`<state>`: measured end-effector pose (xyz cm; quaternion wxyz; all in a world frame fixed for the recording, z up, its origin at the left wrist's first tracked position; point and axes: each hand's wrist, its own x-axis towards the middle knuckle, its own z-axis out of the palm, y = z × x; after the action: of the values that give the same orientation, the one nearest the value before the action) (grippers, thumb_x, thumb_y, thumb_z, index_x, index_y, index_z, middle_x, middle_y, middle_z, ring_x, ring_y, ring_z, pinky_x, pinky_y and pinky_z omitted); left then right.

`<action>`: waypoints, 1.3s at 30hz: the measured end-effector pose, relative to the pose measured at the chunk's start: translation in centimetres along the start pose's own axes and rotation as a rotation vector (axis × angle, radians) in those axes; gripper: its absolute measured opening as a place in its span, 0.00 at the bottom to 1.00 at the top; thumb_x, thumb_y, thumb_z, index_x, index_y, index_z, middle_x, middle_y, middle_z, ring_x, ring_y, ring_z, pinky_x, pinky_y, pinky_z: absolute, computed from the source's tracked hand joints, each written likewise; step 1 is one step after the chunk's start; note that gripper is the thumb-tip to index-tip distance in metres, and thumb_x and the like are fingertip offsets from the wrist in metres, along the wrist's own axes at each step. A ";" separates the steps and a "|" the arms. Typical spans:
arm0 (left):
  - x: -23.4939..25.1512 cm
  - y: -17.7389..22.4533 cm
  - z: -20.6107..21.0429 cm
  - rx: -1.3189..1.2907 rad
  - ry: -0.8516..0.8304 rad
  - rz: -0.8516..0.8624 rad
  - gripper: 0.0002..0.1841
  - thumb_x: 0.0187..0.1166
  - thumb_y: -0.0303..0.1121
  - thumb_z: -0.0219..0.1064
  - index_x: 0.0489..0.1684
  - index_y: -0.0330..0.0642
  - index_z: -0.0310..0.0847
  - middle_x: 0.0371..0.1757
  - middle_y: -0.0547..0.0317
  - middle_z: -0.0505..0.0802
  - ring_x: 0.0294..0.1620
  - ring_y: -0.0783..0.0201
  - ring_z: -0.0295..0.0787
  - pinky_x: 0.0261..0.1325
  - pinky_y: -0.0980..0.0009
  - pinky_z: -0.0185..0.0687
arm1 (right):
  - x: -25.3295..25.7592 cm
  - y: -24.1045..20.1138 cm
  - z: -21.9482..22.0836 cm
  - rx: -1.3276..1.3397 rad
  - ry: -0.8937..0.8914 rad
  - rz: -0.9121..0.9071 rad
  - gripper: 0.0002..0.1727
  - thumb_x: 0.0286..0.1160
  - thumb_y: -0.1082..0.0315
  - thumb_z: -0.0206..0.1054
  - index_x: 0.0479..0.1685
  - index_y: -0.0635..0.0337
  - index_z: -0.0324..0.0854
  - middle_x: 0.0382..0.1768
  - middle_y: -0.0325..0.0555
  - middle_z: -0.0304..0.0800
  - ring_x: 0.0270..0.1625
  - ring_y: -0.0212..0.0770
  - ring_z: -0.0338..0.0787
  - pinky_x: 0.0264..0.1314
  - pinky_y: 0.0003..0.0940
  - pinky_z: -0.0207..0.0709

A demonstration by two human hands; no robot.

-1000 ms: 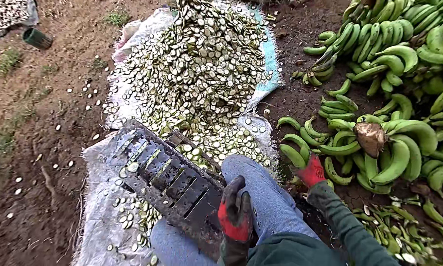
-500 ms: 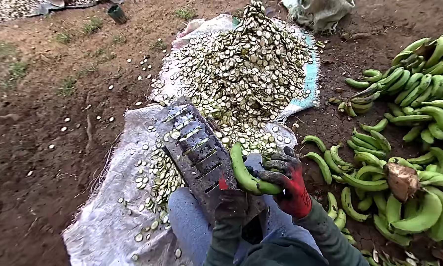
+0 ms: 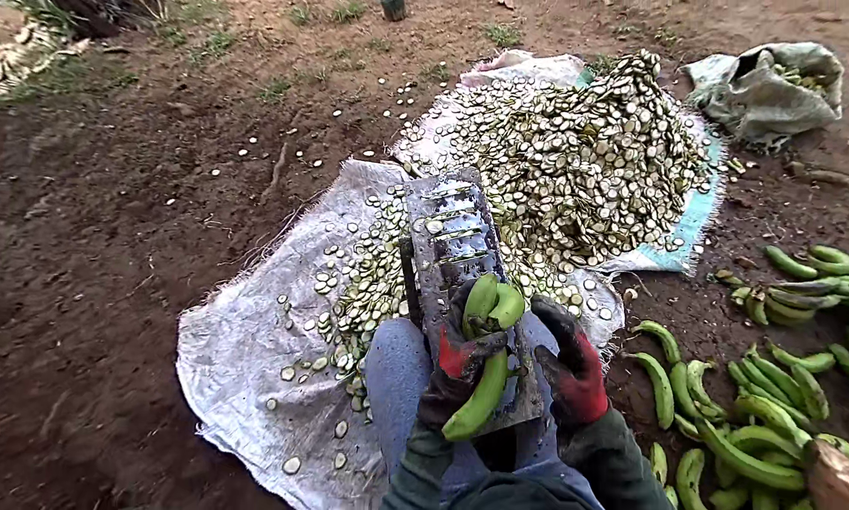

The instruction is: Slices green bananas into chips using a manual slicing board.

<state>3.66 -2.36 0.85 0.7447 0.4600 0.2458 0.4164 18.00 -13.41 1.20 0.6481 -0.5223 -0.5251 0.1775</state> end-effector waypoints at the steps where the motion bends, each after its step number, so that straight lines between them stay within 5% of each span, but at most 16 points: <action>1: -0.1 0.5 -0.1 0.019 -0.055 -0.001 0.52 0.47 0.26 0.82 0.84 0.38 0.60 0.56 0.46 0.90 0.44 0.57 0.93 0.46 0.60 0.93 | 1.3 0.7 -0.8 -0.168 -0.075 0.002 0.34 0.69 0.65 0.69 0.79 0.64 0.75 0.81 0.54 0.76 0.86 0.48 0.71 0.89 0.50 0.65; 4: -0.3 2.4 0.1 0.131 -0.147 0.053 0.51 0.47 0.25 0.82 0.84 0.38 0.62 0.59 0.48 0.90 0.51 0.60 0.92 0.53 0.63 0.92 | 4.9 1.2 -1.4 -0.320 -0.335 0.039 0.35 0.60 0.62 0.78 0.74 0.61 0.82 0.75 0.53 0.83 0.80 0.49 0.78 0.83 0.54 0.70; 7: 0.0 4.7 0.8 0.393 0.046 0.148 0.52 0.43 0.27 0.86 0.82 0.45 0.69 0.60 0.53 0.91 0.53 0.63 0.91 0.56 0.66 0.91 | 6.2 0.1 -1.9 -0.446 -0.440 0.015 0.27 0.64 0.54 0.79 0.64 0.54 0.88 0.62 0.51 0.91 0.68 0.48 0.87 0.74 0.55 0.78; 9: 0.4 5.8 0.2 0.544 0.173 0.191 0.56 0.39 0.31 0.91 0.83 0.49 0.68 0.60 0.57 0.91 0.51 0.67 0.91 0.56 0.67 0.90 | 5.6 -0.8 -2.3 -0.433 -0.360 0.024 0.26 0.63 0.48 0.77 0.56 0.57 0.90 0.52 0.50 0.93 0.58 0.44 0.90 0.64 0.48 0.82; 11: 0.8 5.9 -0.4 0.560 0.197 0.255 0.56 0.37 0.33 0.91 0.82 0.47 0.69 0.62 0.58 0.91 0.53 0.68 0.91 0.57 0.68 0.90 | 4.2 -1.8 -1.8 -0.200 -0.250 0.175 0.25 0.66 0.50 0.75 0.52 0.63 0.89 0.45 0.42 0.93 0.48 0.29 0.91 0.54 0.30 0.86; 14: 0.9 4.8 0.3 0.378 0.231 0.376 0.52 0.42 0.30 0.89 0.80 0.41 0.69 0.59 0.57 0.92 0.50 0.69 0.91 0.55 0.70 0.91 | 1.7 -2.9 1.7 0.411 -0.048 0.577 0.18 0.75 0.61 0.61 0.53 0.66 0.82 0.33 0.41 0.92 0.34 0.33 0.91 0.42 0.33 0.90; 17: 0.9 3.8 1.5 0.331 0.318 0.419 0.48 0.48 0.28 0.86 0.80 0.38 0.68 0.59 0.55 0.91 0.52 0.68 0.91 0.56 0.70 0.90 | -1.0 -2.0 5.0 0.451 0.015 0.657 0.22 0.81 0.60 0.56 0.65 0.68 0.77 0.46 0.43 0.93 0.49 0.32 0.93 0.57 0.32 0.88; 22: 0.2 1.9 1.0 0.590 0.383 0.645 0.43 0.59 0.40 0.84 0.77 0.30 0.70 0.61 0.48 0.91 0.57 0.70 0.90 0.64 0.70 0.87 | 0.0 -2.0 4.0 0.636 -0.113 0.719 0.34 0.68 0.56 0.76 0.70 0.67 0.72 0.48 0.50 0.94 0.49 0.40 0.95 0.55 0.41 0.91; 25: 0.0 1.6 -0.1 0.766 0.434 0.748 0.42 0.67 0.47 0.80 0.76 0.27 0.71 0.60 0.40 0.91 0.56 0.67 0.90 0.64 0.68 0.85 | 1.8 -3.2 4.9 0.409 0.028 0.729 0.23 0.58 0.75 0.78 0.57 0.69 0.82 0.41 0.50 0.96 0.41 0.39 0.96 0.47 0.36 0.93; 29: -2.3 5.0 -5.5 0.894 0.719 0.523 0.39 0.68 0.45 0.78 0.80 0.35 0.71 0.67 0.41 0.89 0.59 0.59 0.91 0.63 0.60 0.86 | 3.4 -2.5 4.8 0.310 0.089 0.530 0.31 0.54 0.78 0.79 0.66 0.70 0.81 0.47 0.50 0.96 0.46 0.40 0.96 0.50 0.36 0.93; 34: -9.3 4.0 -21.7 1.100 1.133 0.060 0.37 0.75 0.38 0.74 0.85 0.37 0.65 0.74 0.32 0.83 0.71 0.38 0.83 0.76 0.42 0.73 | 3.7 -0.7 5.2 0.404 0.150 0.634 0.28 0.61 0.76 0.74 0.65 0.74 0.76 0.44 0.59 0.94 0.43 0.50 0.96 0.46 0.46 0.94; 37: -13.8 0.5 -26.2 1.086 1.173 -0.407 0.33 0.80 0.31 0.69 0.86 0.37 0.65 0.74 0.27 0.82 0.76 0.31 0.77 0.80 0.37 0.64 | 2.2 0.4 7.2 0.463 0.170 0.657 0.26 0.65 0.75 0.71 0.66 0.73 0.74 0.45 0.58 0.93 0.43 0.48 0.96 0.48 0.46 0.93; 39: -15.7 -1.9 -27.3 1.085 1.113 -0.569 0.33 0.81 0.33 0.69 0.87 0.38 0.64 0.76 0.28 0.80 0.79 0.31 0.74 0.82 0.37 0.62 | 1.0 0.4 8.3 0.432 0.187 0.669 0.25 0.64 0.76 0.72 0.63 0.73 0.76 0.44 0.56 0.94 0.42 0.45 0.96 0.48 0.43 0.93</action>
<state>-24.41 -2.94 -13.58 0.2658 0.4023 0.8524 0.2025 11.29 -8.44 0.57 0.6943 -0.5299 -0.2159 0.4365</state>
